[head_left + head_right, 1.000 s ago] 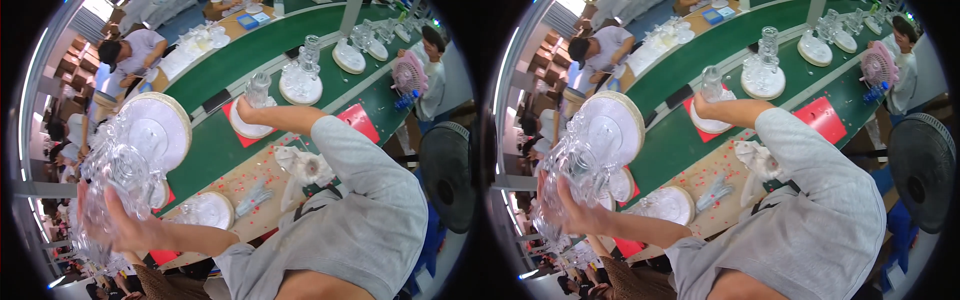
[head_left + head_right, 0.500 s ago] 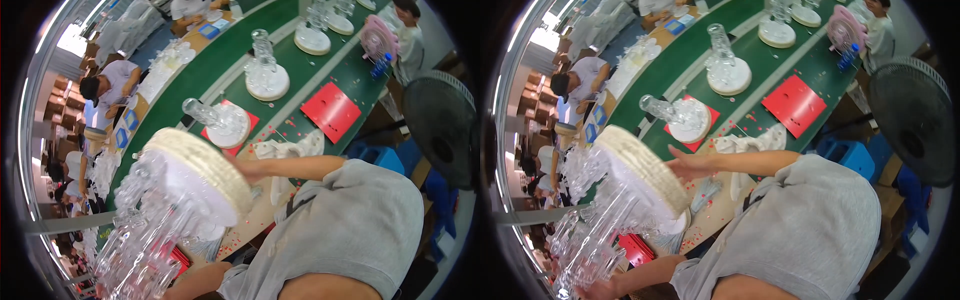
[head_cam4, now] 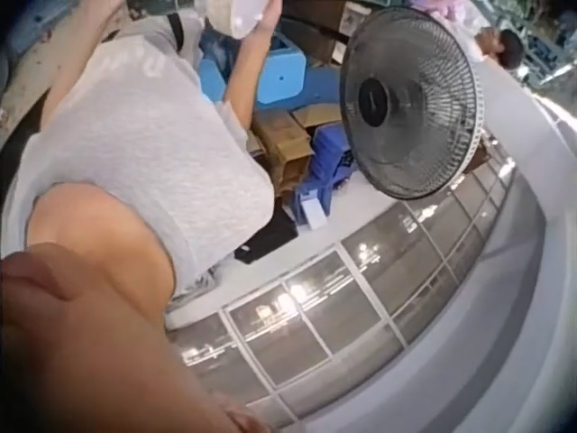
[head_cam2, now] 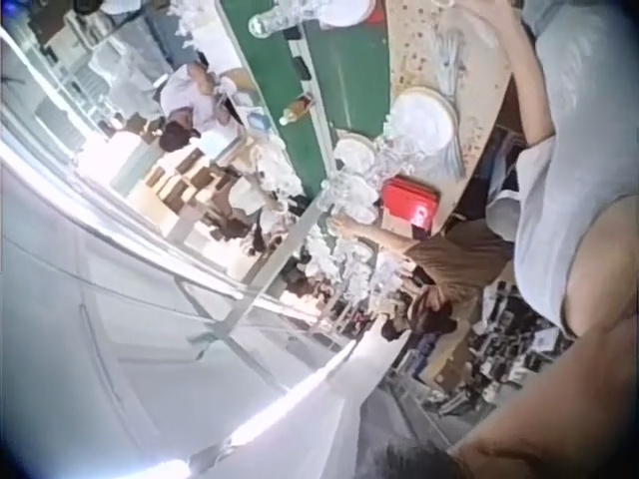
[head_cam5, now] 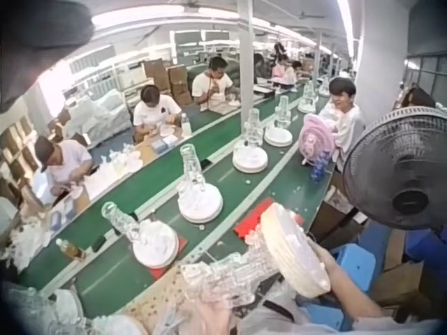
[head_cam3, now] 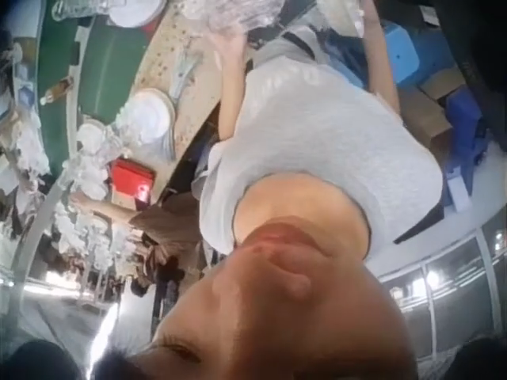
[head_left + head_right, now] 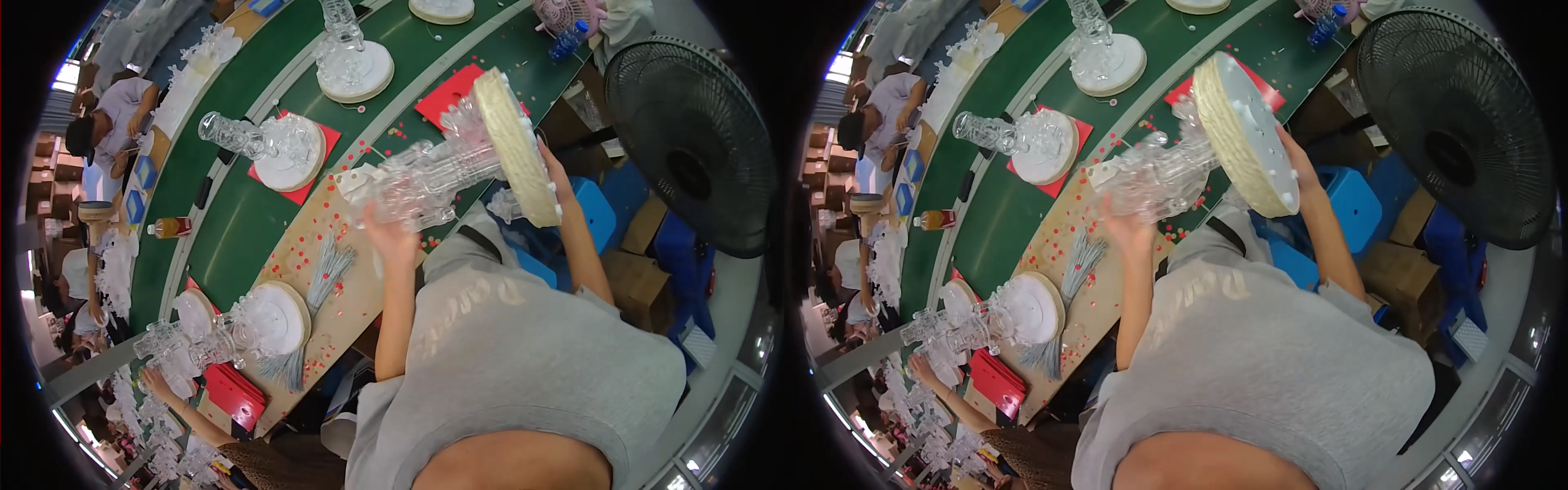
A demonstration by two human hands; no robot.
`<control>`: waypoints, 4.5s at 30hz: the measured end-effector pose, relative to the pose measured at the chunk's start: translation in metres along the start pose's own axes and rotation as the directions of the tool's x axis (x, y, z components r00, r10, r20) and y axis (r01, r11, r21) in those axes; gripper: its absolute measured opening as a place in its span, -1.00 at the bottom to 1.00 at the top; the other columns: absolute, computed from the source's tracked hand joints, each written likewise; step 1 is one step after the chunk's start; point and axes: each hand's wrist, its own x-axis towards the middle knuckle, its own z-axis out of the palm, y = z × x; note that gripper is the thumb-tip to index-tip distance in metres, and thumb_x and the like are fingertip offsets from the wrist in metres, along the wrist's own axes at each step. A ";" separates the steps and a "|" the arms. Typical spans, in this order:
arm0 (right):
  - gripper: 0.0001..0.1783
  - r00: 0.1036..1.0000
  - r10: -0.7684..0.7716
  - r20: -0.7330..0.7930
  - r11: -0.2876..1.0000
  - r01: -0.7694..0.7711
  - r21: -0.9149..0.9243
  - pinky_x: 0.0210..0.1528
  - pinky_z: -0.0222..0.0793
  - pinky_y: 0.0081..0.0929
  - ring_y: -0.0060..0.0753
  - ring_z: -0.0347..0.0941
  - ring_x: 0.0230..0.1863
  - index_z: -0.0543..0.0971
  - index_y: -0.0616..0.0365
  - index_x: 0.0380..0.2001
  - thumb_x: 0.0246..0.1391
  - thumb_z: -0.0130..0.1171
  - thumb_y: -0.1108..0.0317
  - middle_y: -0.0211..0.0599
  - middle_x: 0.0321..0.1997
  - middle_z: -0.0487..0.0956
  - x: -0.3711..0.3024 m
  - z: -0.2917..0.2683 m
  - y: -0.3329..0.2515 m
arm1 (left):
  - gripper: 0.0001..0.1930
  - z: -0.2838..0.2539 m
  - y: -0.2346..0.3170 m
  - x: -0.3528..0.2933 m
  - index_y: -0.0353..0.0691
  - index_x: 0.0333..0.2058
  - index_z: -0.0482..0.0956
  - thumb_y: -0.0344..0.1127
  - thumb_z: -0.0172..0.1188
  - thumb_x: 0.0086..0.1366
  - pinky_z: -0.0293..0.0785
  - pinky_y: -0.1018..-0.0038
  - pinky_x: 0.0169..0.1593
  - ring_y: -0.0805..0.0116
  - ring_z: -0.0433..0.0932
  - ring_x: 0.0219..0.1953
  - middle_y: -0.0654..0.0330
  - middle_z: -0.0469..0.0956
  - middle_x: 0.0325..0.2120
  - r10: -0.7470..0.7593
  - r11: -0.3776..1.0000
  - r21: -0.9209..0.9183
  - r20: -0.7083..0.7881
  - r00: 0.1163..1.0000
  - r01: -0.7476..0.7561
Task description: Assembling electrical components and wiring onto a mounting board for a lighting fixture.
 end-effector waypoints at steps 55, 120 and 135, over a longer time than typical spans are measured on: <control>-0.85 0.718 -0.184 0.671 -0.535 0.500 -0.681 -0.26 0.46 -0.27 -0.11 0.53 -0.28 0.55 0.28 -0.39 -0.09 0.20 0.47 -0.17 -0.34 0.55 0.035 0.153 0.104 | -0.92 0.124 -0.042 -0.089 -0.38 -0.44 0.64 -0.56 0.26 0.26 0.43 0.51 -0.27 0.39 0.56 -0.42 0.14 0.66 -0.42 0.483 -0.607 0.629 0.777 0.403 -0.485; -0.45 0.980 -0.186 -0.066 0.433 0.021 -0.901 -0.65 0.21 -0.77 -0.84 0.39 -0.59 0.41 0.11 0.35 0.32 0.14 0.33 -0.51 -0.38 0.65 0.082 0.145 -0.005 | -0.67 0.081 0.004 -0.107 -0.32 -0.41 0.52 -0.19 0.00 0.45 0.05 0.63 -0.51 0.58 0.37 -0.60 0.15 0.64 -0.46 0.597 0.389 0.664 0.347 0.724 -0.639; -0.43 0.971 -0.236 -0.027 0.371 0.064 -0.927 -0.01 0.41 -0.68 -0.73 0.57 -0.16 0.39 0.08 0.38 0.31 0.12 0.43 -0.27 -0.18 0.74 0.068 0.143 0.005 | -0.74 0.111 0.005 -0.120 -0.39 -0.27 0.63 -0.23 0.22 0.35 0.26 0.63 -0.34 0.61 0.44 -0.45 0.25 0.60 -0.44 0.575 0.288 0.863 0.190 0.795 -0.415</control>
